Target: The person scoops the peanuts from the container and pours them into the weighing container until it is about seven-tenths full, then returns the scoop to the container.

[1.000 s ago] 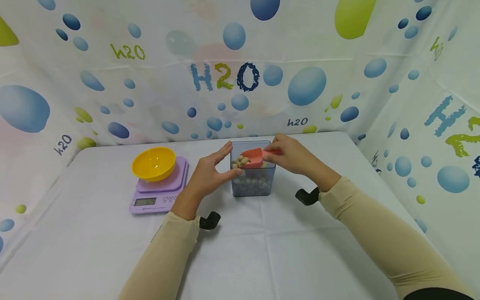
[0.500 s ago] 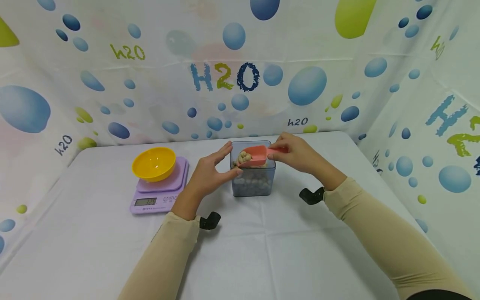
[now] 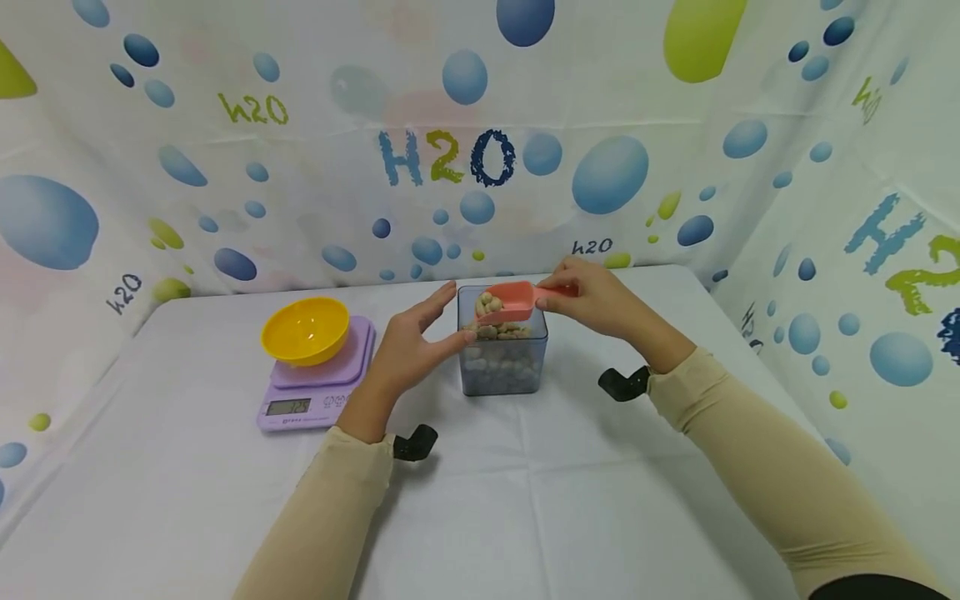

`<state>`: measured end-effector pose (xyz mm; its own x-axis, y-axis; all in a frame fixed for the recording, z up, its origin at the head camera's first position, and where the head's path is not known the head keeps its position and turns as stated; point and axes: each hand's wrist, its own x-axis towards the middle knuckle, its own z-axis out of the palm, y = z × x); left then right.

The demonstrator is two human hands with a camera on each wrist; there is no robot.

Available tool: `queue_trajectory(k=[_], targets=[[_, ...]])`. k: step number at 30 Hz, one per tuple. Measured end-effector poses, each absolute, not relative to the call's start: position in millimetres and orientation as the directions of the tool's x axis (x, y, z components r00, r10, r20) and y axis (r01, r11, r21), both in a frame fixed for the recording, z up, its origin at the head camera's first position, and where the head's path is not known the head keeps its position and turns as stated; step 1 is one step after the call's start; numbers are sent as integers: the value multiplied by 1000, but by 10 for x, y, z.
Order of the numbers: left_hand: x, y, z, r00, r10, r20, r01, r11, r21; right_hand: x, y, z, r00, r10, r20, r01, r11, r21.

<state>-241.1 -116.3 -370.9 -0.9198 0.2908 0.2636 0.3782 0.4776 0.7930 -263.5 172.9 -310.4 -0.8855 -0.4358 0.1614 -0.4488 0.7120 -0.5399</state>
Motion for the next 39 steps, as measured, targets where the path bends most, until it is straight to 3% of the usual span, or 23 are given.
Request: queue_trajectory(k=[11, 26, 39], targets=[[-2338, -1453, -3624, -960, 184, 210, 266, 378, 887, -2676, 1506, -2869, -858, -467, 212, -501, 673, -545], [-2080, -2152, -3489, -988, 52, 143, 143, 634, 760, -2750, 780, -2876, -840, -499, 214, -516, 611, -601], [-1921, -2917, -3538, -976, -46, 214, 103, 767, 634, -2709, 184, -2939, -839, -513, 179, -497, 591, -636]])
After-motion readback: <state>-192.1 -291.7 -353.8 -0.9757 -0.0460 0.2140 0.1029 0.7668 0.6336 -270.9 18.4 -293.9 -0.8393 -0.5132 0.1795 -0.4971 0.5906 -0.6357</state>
